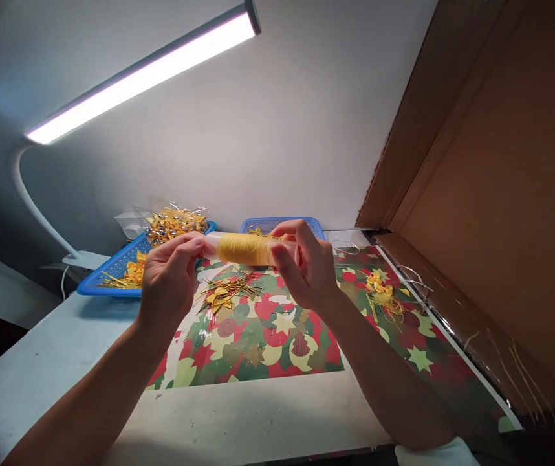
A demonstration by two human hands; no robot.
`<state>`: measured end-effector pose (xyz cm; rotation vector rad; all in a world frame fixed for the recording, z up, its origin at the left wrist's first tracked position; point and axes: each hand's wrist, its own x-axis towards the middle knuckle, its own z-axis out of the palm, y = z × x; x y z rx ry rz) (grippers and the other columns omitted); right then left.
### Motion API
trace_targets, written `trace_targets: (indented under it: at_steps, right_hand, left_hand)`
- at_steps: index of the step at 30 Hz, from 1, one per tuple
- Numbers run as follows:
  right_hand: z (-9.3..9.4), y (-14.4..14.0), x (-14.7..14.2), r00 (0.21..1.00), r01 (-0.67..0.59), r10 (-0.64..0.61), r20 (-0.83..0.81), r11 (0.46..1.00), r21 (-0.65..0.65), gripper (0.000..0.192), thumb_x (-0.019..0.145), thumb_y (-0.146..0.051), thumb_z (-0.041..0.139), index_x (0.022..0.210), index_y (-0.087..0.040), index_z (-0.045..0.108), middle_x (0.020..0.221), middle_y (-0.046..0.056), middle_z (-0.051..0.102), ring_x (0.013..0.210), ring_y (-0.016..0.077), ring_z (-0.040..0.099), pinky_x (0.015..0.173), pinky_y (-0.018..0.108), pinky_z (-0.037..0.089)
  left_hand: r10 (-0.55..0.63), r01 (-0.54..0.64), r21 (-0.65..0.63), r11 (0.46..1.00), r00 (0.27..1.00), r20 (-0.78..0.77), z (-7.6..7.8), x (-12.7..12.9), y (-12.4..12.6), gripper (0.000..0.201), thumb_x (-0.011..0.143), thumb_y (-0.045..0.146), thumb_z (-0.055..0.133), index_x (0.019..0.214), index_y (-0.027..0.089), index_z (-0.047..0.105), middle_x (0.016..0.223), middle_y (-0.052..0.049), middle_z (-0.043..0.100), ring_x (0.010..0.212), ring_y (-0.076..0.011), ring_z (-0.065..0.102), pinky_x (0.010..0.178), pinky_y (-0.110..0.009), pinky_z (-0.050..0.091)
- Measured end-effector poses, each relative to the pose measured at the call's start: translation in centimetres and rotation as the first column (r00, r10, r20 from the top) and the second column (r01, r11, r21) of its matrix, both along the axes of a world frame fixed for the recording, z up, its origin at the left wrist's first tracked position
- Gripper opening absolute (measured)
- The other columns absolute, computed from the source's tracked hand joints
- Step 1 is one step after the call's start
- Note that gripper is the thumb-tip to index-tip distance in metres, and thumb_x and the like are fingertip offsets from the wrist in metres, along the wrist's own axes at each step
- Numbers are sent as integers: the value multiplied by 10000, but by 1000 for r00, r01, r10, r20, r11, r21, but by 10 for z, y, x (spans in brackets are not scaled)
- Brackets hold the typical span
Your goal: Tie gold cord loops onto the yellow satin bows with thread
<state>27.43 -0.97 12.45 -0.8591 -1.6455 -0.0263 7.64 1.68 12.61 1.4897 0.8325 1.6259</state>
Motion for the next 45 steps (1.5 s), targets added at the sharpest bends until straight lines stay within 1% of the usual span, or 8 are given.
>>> trace_targets:
  at_steps: [10,16,23,27,30,36,40,45]
  right_hand:
    - [-6,12,10,996,-32,29,-86,999,-38,303,950,-489,446,915,-229,597,631,-44,542,474,87,418,460,234,324]
    - [-8,12,10,990,-85,78,-121,995,-56,291,963,-472,440,917,-229,593,633,-52,535,437,70,367,430,225,287]
    - [-9,14,9,991,-63,53,-126,995,-78,371,942,-550,430,900,-224,603,626,-40,525,441,80,377,422,232,286]
    - [-9,13,9,990,-81,73,-117,995,-63,340,948,-514,438,893,-224,607,616,-42,515,459,82,391,439,230,290]
    - [-9,13,9,979,-137,123,-165,988,-77,305,943,-489,460,884,-232,612,584,-54,480,449,78,351,435,222,273]
    - [-7,20,5,864,-356,227,-450,907,-226,302,841,-503,514,774,-220,595,616,-31,485,471,89,376,383,192,251]
    - [-7,24,1,796,-459,242,-554,839,-293,277,768,-479,514,727,-213,574,631,-18,496,483,94,380,382,196,284]
    - [-7,21,-3,758,-510,251,-603,804,-306,222,764,-417,507,721,-218,597,632,-19,506,495,92,404,413,201,312]
  left_hand:
    - [129,-128,115,985,992,1,4,-5,-3,256,837,210,526,622,242,662,663,14,616,718,-144,528,728,-264,423]
    - [217,-212,128,969,976,-22,6,-5,-4,132,834,261,567,810,230,692,798,0,664,773,-145,572,729,-256,448]
    - [71,-72,-1,997,989,-130,5,-8,-1,273,845,446,616,713,210,649,669,10,557,525,-104,403,495,-267,303]
    - [-3,-5,-69,998,994,-113,8,-7,-4,222,841,388,622,707,211,629,630,41,488,436,-74,277,444,-277,208]
    - [-13,7,-58,998,994,-104,8,-7,-5,200,842,359,628,707,210,635,622,39,476,464,-81,315,456,-267,240]
    - [-52,57,65,996,996,-72,10,-7,-10,214,875,297,575,690,219,652,738,-9,601,755,-145,538,714,-268,422]
    - [-30,60,199,978,988,-151,13,-7,-19,98,835,277,637,750,230,630,768,-19,588,771,-165,522,713,-305,413]
    - [33,58,431,901,979,-201,12,-8,-20,103,758,210,719,829,225,646,807,-11,599,784,-159,532,707,-307,403]
